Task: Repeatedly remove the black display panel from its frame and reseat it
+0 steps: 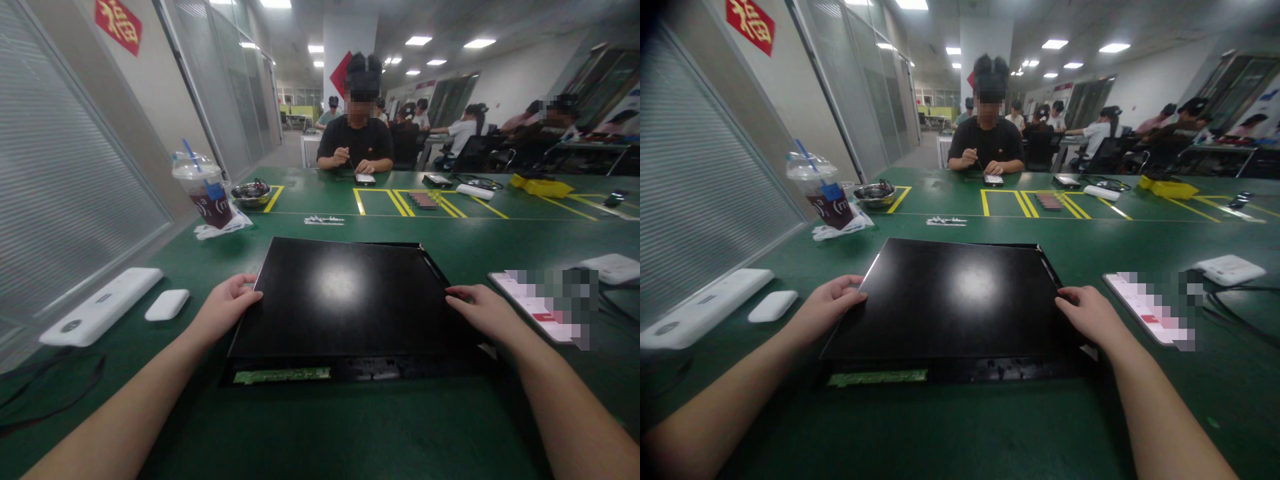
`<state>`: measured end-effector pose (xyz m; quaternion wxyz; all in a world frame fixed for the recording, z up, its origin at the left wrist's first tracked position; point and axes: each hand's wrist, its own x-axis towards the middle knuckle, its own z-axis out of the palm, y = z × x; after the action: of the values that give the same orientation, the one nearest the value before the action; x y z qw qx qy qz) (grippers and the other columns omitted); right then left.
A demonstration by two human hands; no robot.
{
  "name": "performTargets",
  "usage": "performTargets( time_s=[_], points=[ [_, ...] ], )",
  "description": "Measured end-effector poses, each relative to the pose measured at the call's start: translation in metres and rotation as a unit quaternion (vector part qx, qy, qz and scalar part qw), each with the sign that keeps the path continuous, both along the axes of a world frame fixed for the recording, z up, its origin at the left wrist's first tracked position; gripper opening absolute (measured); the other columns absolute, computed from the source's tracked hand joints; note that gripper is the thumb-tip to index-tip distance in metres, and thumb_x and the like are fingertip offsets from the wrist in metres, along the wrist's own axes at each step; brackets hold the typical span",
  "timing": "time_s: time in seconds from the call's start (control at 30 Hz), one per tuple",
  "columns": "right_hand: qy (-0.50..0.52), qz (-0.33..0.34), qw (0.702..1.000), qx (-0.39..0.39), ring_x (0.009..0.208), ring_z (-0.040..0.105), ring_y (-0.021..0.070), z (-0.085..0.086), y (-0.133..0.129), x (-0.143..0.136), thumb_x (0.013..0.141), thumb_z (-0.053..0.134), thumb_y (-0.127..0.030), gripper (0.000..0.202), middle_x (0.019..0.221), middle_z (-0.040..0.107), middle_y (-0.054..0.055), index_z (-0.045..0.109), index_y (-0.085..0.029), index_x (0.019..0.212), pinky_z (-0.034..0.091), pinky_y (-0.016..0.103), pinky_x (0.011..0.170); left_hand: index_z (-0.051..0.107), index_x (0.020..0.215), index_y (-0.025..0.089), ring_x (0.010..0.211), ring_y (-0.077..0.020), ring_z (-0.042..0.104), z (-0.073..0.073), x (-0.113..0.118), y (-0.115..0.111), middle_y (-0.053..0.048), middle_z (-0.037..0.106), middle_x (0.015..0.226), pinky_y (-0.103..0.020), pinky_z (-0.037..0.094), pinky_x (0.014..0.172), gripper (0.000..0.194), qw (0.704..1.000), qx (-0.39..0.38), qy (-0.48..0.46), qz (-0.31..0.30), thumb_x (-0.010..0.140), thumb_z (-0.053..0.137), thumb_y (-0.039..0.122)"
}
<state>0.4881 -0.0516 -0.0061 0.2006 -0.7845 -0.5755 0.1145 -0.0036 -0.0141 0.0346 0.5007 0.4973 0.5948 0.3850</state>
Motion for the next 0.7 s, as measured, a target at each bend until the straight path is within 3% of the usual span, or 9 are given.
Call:
performTargets(
  time_s=[0.17, 0.37, 0.7],
  points=[
    [0.015, 0.011, 1.0, -0.009, 0.079, 0.072, 0.029, 0.0017, 0.0004, -0.0001, 0.076, 0.06, -0.047, 0.043, 0.092, 0.08, 0.011, 0.083, -0.018, 0.098, 0.053, 0.041, 0.073, 0.063, 0.102, 0.018, 0.057, -0.0218, 0.067, 0.0017, 0.0003, -0.0001, 0.001, 0.067, 0.062, -0.028, 0.047, 0.052, 0.053, 1.0, 0.0, 0.028, 0.002, 0.061, 0.085, 0.042],
    [0.012, 0.002, 1.0, -0.01, 0.077, 0.071, 0.0284, 0.0019, 0.0004, 0.0006, 0.076, 0.061, -0.045, 0.039, 0.092, 0.079, 0.011, 0.084, -0.019, 0.095, 0.054, 0.041, 0.074, 0.064, 0.099, 0.018, 0.049, -0.0199, 0.058, 0.0034, -0.0002, 0.0004, 0.004, 0.059, 0.05, -0.026, 0.037, 0.048, 0.059, 0.991, 0.02, 0.131, -0.01, 0.058, 0.082, 0.056],
    [0.011, 0.003, 1.0, 0.01, 0.078, 0.071, 0.0265, -0.0047, 0.0024, 0.0071, 0.072, 0.061, -0.034, 0.033, 0.089, 0.079, 0.009, 0.084, -0.023, 0.093, 0.054, 0.04, 0.075, 0.068, 0.091, 0.019, 0.046, -0.0179, 0.049, -0.0015, -0.0026, 0.0008, 0.007, 0.051, 0.046, -0.027, 0.032, 0.05, 0.048, 0.978, 0.071, 0.196, -0.006, 0.062, 0.078, 0.056]
  ],
)
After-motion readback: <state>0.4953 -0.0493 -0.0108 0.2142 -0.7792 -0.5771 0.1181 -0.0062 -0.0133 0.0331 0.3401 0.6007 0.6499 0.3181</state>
